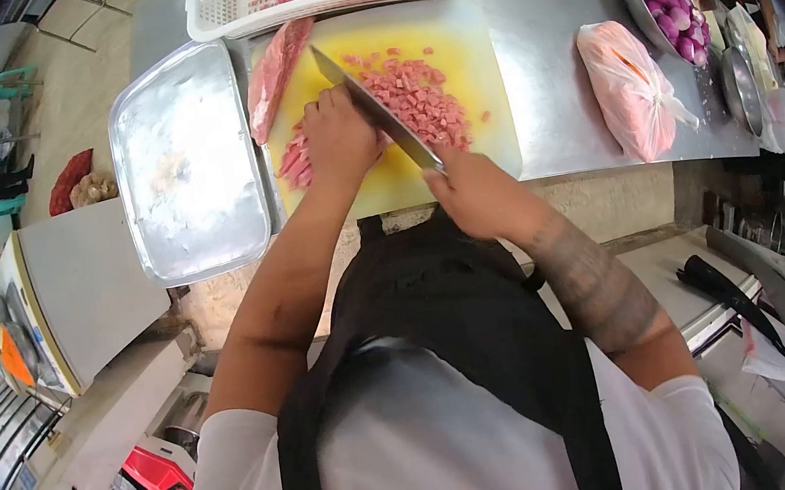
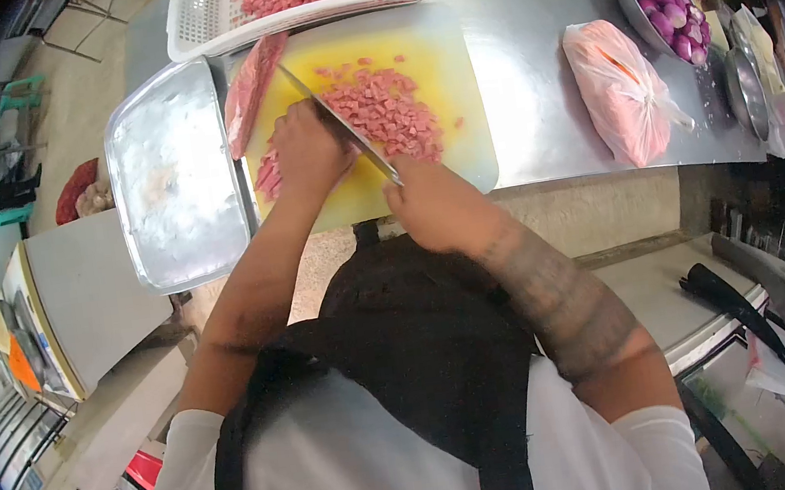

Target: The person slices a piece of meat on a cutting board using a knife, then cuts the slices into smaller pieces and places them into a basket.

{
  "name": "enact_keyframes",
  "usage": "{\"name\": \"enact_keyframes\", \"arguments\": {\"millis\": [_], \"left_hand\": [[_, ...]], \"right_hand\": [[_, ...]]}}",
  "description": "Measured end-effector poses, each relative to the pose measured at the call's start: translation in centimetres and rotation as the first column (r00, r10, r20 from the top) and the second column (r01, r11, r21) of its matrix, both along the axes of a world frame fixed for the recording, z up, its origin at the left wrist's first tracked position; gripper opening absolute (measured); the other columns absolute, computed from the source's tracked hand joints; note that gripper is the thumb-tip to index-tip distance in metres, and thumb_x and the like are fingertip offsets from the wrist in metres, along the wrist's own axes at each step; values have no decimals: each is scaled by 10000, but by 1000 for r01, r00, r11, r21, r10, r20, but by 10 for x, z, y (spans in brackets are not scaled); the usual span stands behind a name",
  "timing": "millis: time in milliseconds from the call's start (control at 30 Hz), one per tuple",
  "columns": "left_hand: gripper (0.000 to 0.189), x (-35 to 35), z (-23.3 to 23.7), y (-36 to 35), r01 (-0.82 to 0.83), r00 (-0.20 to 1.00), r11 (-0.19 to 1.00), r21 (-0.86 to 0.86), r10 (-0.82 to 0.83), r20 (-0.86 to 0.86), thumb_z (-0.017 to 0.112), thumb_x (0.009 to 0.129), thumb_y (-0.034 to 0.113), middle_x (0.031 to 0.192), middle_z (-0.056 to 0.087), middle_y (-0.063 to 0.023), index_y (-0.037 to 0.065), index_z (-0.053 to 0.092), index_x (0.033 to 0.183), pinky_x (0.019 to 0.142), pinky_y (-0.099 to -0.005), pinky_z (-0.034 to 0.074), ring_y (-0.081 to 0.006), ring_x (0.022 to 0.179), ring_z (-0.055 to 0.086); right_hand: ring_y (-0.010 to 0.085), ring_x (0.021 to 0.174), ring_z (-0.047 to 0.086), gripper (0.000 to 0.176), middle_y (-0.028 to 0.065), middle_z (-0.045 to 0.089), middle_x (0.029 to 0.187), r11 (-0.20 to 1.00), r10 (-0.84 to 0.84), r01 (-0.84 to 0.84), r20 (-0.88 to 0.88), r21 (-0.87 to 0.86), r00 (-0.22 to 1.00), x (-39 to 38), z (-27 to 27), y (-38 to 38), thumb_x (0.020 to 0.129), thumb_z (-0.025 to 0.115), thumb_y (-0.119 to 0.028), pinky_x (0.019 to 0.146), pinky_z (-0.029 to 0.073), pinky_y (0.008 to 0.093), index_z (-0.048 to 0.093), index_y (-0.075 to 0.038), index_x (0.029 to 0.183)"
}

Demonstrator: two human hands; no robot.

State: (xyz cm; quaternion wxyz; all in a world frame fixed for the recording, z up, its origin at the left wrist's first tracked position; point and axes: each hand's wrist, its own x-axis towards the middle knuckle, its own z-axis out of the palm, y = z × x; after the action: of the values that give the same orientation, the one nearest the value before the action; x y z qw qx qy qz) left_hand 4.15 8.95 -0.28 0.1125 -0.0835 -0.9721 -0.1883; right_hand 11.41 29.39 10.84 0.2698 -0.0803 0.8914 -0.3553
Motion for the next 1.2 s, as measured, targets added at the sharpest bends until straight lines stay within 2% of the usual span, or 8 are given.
{"name": "enact_keyframes", "arguments": {"millis": [267,367,567,667,733,967,1167,1200], "left_hand": [[203,-3,-11,-1,-85,996,996,30,86,-28,601,918,152,1023,645,-216,4,614,1056,865,-561,472,-449,968,593],[273,1,-2,-7,-77,997,996,-51,77,-15,662,876,160,1116,666,-168,48,625,1123,877,-538,478,-416,997,602],[338,15,7,-11,-54,999,998,39,54,-1,728,860,241,1104,675,-116,73,633,1136,860,-567,460,-395,986,605],[782,15,10,-11,-56,996,994,-95,63,69,961,600,437,1136,682,-142,48,628,1191,871,-571,488,-415,1012,623],[641,16,19,-9,-68,994,996,-54,72,85,890,706,382,1142,676,-144,46,627,1185,868,-573,489,-418,1002,626],[232,9,6,-8,-108,991,990,-91,114,68,552,912,125,1122,664,-168,29,619,1112,855,-586,486,-433,978,625],[225,13,9,-7,-100,994,995,-21,100,33,618,907,173,1086,647,-187,24,612,1076,832,-593,469,-431,969,613],[337,13,4,-10,-62,998,998,-23,62,8,698,848,238,1080,637,-175,23,602,1088,827,-580,463,-421,962,602]], "right_hand": [[524,911,671,343,314,695,916,999,-37,37,-198,-7,979,-16,-45,-22,1070,533,-273,815,517,585,563,58,1153],[516,881,674,339,307,693,884,996,-92,88,-185,-28,978,2,-40,6,1069,539,-269,787,516,585,570,57,1158],[503,912,691,325,296,707,896,996,-49,56,-97,66,994,13,-10,13,1057,544,-279,828,530,600,587,19,1181],[511,912,689,320,308,703,898,997,0,2,-24,75,1000,30,36,17,1051,561,-262,833,528,604,576,28,1188],[515,921,688,322,319,700,909,996,30,-36,65,84,997,33,51,20,1049,570,-253,839,530,605,569,35,1191],[504,996,688,343,329,701,995,999,30,-28,-100,23,995,-27,-43,-26,1054,551,-274,870,531,592,581,42,1184],[502,984,687,346,314,707,1003,997,54,-51,-61,58,997,-4,8,-4,1054,547,-273,869,534,591,573,41,1197],[504,982,686,345,316,706,999,997,44,-43,-15,61,999,6,34,1,1053,547,-270,869,534,590,570,41,1200]]}}
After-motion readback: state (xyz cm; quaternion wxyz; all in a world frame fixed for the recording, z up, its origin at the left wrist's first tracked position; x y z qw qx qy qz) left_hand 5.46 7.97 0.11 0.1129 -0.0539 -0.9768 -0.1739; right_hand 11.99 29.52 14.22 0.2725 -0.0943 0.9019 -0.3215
